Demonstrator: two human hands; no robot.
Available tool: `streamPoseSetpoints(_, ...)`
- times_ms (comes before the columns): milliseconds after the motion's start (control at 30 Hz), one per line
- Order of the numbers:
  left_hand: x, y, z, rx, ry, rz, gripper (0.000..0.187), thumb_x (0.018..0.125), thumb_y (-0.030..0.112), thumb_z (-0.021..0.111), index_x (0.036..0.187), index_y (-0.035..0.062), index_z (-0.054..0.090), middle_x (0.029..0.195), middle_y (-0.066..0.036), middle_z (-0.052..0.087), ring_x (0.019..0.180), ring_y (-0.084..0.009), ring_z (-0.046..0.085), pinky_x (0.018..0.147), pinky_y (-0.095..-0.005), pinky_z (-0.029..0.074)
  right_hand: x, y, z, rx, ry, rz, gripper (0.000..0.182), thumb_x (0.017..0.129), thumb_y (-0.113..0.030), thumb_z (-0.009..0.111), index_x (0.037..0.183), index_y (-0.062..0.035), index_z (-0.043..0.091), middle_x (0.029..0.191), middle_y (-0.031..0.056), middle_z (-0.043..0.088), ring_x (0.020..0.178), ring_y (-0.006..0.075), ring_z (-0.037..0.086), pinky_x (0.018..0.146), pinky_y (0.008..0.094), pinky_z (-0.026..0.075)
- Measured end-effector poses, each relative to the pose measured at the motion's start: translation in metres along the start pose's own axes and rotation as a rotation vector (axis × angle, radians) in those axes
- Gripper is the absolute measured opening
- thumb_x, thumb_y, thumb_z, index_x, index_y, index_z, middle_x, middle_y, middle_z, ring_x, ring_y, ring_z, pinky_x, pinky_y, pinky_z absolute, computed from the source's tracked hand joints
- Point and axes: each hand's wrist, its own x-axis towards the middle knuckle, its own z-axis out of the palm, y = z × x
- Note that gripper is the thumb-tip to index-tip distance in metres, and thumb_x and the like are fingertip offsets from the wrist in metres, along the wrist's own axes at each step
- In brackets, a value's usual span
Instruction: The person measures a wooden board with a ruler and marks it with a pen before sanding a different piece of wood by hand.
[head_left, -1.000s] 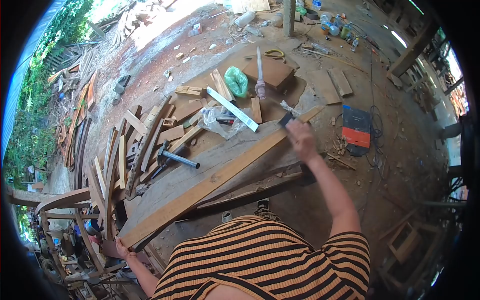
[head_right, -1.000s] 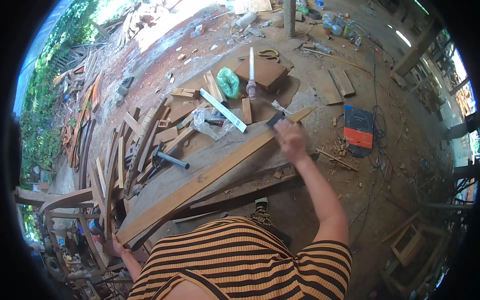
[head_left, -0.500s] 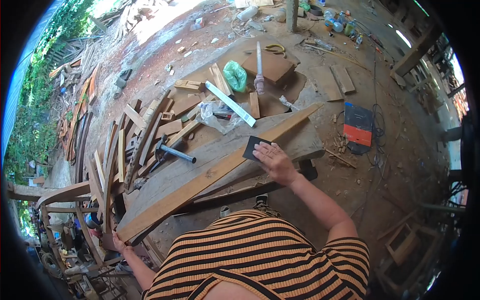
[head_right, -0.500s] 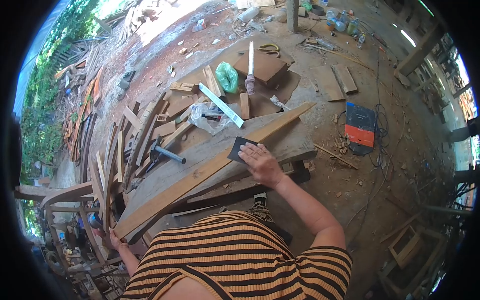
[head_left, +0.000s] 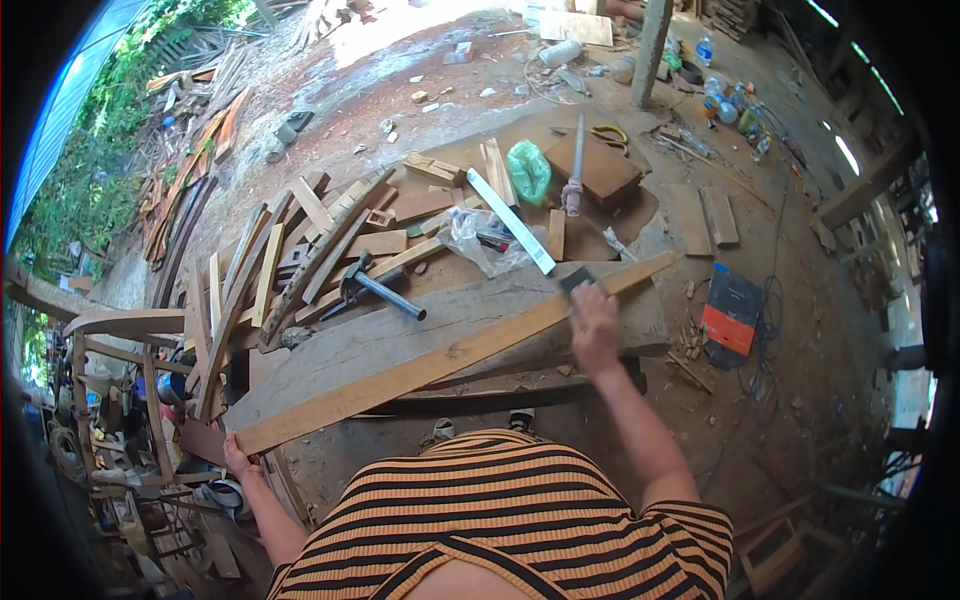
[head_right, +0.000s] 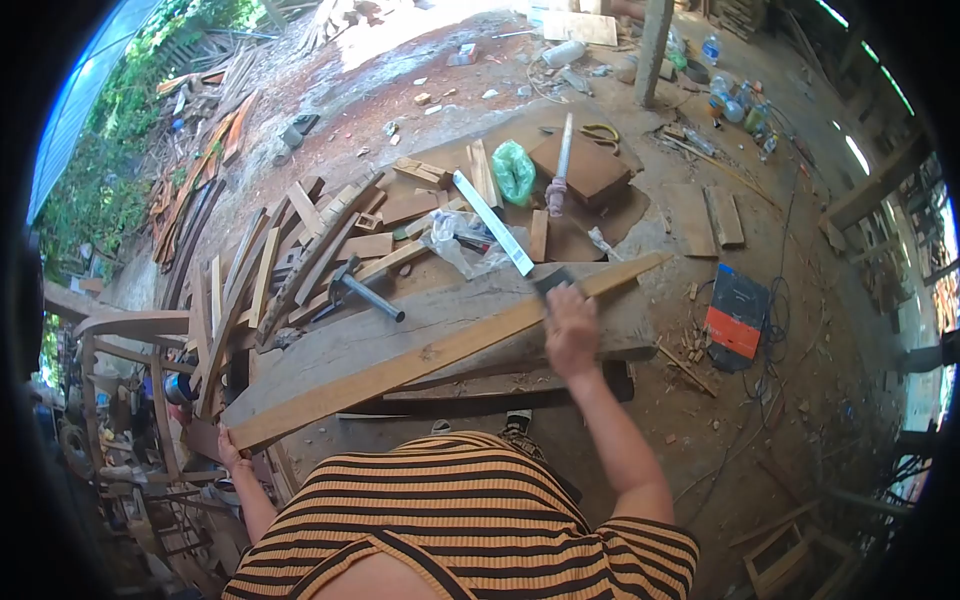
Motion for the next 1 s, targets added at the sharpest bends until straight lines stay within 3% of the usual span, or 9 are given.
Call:
streamPoseSetpoints(67,0.012,-0.020,-0.010,-0.073,0.003,0.037,0.026,0.091,0.023,0.060,0.113,0.0081,0.061,0.094,-0.001,0.063,0.081,-0.0111,0.061,0.060,-0.0233,0.051,-0.026,-0.057,-0.005,0.201,-0.104,-0.129,0.040,0.081,-0.012,0.059,0.120,-0.0054,0.059,0.128,0.0172,0.056,0.124,0.0314,0.050,0.107,0.0489,0.032)
streamPoseSetpoints(200,0.014,-0.028,-0.016,-0.049,-0.008,0.077,0.022,0.091,0.023,0.061,0.106,0.0079,0.062,0.089,-0.001,0.062,0.077,-0.0120,0.062,0.060,-0.0245,0.051,-0.015,-0.040,-0.016,0.251,-0.173,-0.310,0.038,0.080,-0.009,0.057,0.118,-0.0061,0.061,0.126,0.0157,0.058,0.123,0.0301,0.051,0.107,0.0458,0.033)
streamPoseSetpoints(267,-0.019,-0.001,0.006,0.032,-0.015,-0.037,0.015,0.089,0.023,0.062,0.097,0.0092,0.061,0.085,0.000,0.062,0.074,-0.0127,0.062,0.061,-0.0264,0.051,0.008,0.016,-0.017,0.146,-0.095,-0.191,0.035,0.083,-0.010,0.056,0.118,-0.0052,0.061,0.124,0.0163,0.059,0.121,0.0315,0.052,0.106,0.0449,0.034)
streamPoseSetpoints(367,-0.006,-0.017,0.015,-0.060,-0.027,0.045,0.011,0.088,0.021,0.063,0.092,0.0112,0.060,0.082,0.001,0.062,0.071,-0.0128,0.062,0.061,-0.0276,0.051,0.027,0.108,-0.009,-0.046,-0.009,0.050,0.034,0.091,-0.019,0.053,0.120,-0.0037,0.061,0.126,0.0178,0.058,0.123,0.0323,0.050,0.105,0.0448,0.034)
streamPoseSetpoints(433,-0.002,-0.024,0.027,-0.094,-0.013,0.052,0.010,0.088,0.021,0.063,0.090,0.0118,0.060,0.081,0.000,0.061,0.070,-0.0127,0.062,0.060,-0.0276,0.051,0.030,0.115,0.004,-0.032,0.012,0.142,0.035,0.093,-0.022,0.052,0.121,-0.0034,0.060,0.127,0.0182,0.057,0.123,0.0323,0.049,0.104,0.0450,0.034)
streamPoseSetpoints(533,-0.001,-0.026,0.034,-0.114,-0.048,0.049,0.012,0.088,0.021,0.063,0.094,0.0114,0.061,0.084,0.000,0.061,0.075,-0.0132,0.061,0.064,-0.0287,0.051,0.021,0.068,0.018,-0.106,0.069,0.265,0.035,0.092,-0.023,0.053,0.120,-0.0022,0.061,0.129,0.0190,0.056,0.123,0.0333,0.049,0.104,0.0478,0.033)
streamPoseSetpoints(733,-0.009,-0.034,0.035,-0.145,-0.069,-0.036,0.006,0.088,0.018,0.061,0.087,0.0131,0.058,0.080,0.002,0.059,0.072,-0.0119,0.060,0.062,-0.0283,0.049,-0.051,-0.150,0.011,0.328,-0.200,-0.277,0.039,0.081,-0.012,0.062,0.119,-0.0064,0.060,0.128,0.0158,0.057,0.125,0.0319,0.049,0.108,0.0477,0.031)
streamPoseSetpoints(833,-0.028,-0.026,0.050,-0.174,-0.044,-0.053,0.008,0.089,0.016,0.060,0.081,0.0160,0.057,0.074,0.004,0.057,0.065,-0.0087,0.058,0.054,-0.0251,0.046,-0.042,-0.147,0.010,0.316,-0.230,-0.416,0.035,0.082,-0.009,0.061,0.116,-0.0052,0.061,0.124,0.0167,0.059,0.121,0.0327,0.052,0.105,0.0459,0.035)
streamPoseSetpoints(1000,-0.017,-0.057,0.038,-0.223,-0.104,-0.029,0.009,0.089,0.013,0.059,0.080,0.0150,0.059,0.072,0.007,0.055,0.062,-0.0051,0.052,0.053,-0.0221,0.041,-0.005,-0.029,0.020,0.026,-0.072,0.020,0.032,0.093,-0.014,0.050,0.121,-0.0016,0.060,0.127,0.0200,0.057,0.123,0.0350,0.048,0.105,0.0421,0.034)
